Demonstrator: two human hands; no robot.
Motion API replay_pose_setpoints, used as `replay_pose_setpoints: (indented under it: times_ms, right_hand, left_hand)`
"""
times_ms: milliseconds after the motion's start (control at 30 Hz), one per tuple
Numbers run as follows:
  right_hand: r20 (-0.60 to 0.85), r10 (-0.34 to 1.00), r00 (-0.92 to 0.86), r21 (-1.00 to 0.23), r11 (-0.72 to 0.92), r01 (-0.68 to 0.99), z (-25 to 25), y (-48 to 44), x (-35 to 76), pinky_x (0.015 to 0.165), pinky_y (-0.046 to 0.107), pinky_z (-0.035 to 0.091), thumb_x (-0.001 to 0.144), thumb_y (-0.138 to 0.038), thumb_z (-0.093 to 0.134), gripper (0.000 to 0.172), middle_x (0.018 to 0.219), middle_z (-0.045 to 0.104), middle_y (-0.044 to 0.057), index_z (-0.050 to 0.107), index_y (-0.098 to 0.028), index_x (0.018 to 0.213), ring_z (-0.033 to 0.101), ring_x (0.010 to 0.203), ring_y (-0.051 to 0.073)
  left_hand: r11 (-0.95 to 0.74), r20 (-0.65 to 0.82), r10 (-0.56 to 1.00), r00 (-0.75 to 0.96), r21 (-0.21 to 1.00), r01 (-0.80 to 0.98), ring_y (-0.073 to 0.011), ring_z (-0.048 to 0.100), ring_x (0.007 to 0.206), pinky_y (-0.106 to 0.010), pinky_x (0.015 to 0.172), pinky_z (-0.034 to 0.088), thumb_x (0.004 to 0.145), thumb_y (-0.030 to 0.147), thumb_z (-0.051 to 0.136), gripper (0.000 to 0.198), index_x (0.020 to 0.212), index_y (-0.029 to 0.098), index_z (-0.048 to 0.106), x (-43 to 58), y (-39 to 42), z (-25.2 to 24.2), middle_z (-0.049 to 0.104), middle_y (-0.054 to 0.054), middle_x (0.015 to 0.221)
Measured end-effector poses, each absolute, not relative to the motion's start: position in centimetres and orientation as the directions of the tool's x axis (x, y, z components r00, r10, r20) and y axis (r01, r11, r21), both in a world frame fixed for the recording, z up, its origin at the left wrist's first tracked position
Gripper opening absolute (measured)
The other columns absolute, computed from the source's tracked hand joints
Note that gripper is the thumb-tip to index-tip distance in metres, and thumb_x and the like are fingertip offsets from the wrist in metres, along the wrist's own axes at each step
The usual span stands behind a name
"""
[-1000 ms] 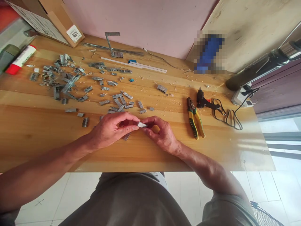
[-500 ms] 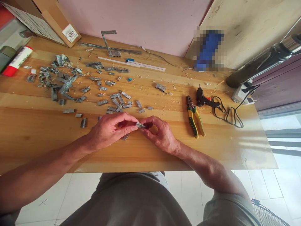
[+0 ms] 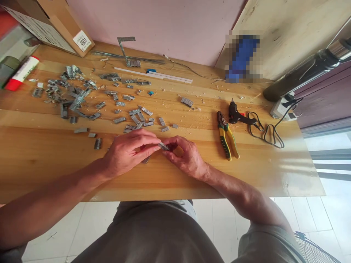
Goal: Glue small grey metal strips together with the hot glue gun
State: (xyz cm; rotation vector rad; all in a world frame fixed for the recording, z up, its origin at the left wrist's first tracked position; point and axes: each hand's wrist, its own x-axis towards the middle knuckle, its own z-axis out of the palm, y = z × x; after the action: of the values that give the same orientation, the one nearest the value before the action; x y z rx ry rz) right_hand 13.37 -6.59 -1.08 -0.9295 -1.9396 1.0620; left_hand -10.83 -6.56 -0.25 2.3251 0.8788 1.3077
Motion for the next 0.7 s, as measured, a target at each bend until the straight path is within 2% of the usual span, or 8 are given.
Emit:
replay_pose_setpoints:
  times_ms: [300,433,567,700]
  right_hand:
    - [0.134,0.877,-0.46,-0.943,0.257,0.214,-1.22,-6.59,13.34,0.085,0.032,0.063,0.103,-0.049,0.076,0.03,0.104,0.082,0.004,0.073,-0.024,0.119,0.075,0.091,0.016]
    - [0.115,0.887,-0.448,-0.952,0.228,0.207,-1.44,-6.52,13.41,0.088,0.032,0.062,0.102,-0.05,0.077,0.033,0.104,0.081,0.005,0.073,-0.023,0.121,0.076,0.094,0.017]
    - [0.109,0.891,-0.441,-0.948,0.226,0.222,-1.68,-6.54,13.43,0.087,0.032,0.062,0.101,-0.053,0.077,0.036,0.105,0.081,0.005,0.074,-0.024,0.122,0.076,0.094,0.018]
    - [0.137,0.887,-0.442,-0.931,0.267,0.248,-1.57,-6.58,13.33,0.085,0.032,0.063,0.102,-0.051,0.076,0.031,0.104,0.082,0.004,0.075,-0.024,0.118,0.076,0.091,0.017]
  left_hand:
    - [-0.767,0.683,0.631,0.369,0.477,0.429,-0.0128,0.078,0.087,-0.024,0.084,0.065,0.1,0.015,0.081,0.014,0.111,0.021,0.076,-10.97,-6.67,-0.21,0.08,-0.003,0.099]
    - [-0.741,0.65,0.667,0.365,0.526,0.417,-0.0137,0.079,0.088,-0.024,0.085,0.065,0.1,0.017,0.081,0.012,0.11,0.021,0.075,-11.1,-6.62,-0.33,0.08,-0.002,0.099]
    - [-0.706,0.592,0.708,0.385,0.572,0.419,-0.0181,0.08,0.103,-0.03,0.094,0.066,0.101,0.022,0.081,0.027,0.127,0.022,0.073,-11.21,-6.47,-0.69,0.081,-0.006,0.114]
    - [-0.717,0.587,0.697,0.413,0.579,0.388,-0.0156,0.079,0.097,-0.027,0.092,0.065,0.103,0.017,0.077,0.02,0.122,0.023,0.074,-11.2,-6.31,-0.88,0.08,-0.004,0.109]
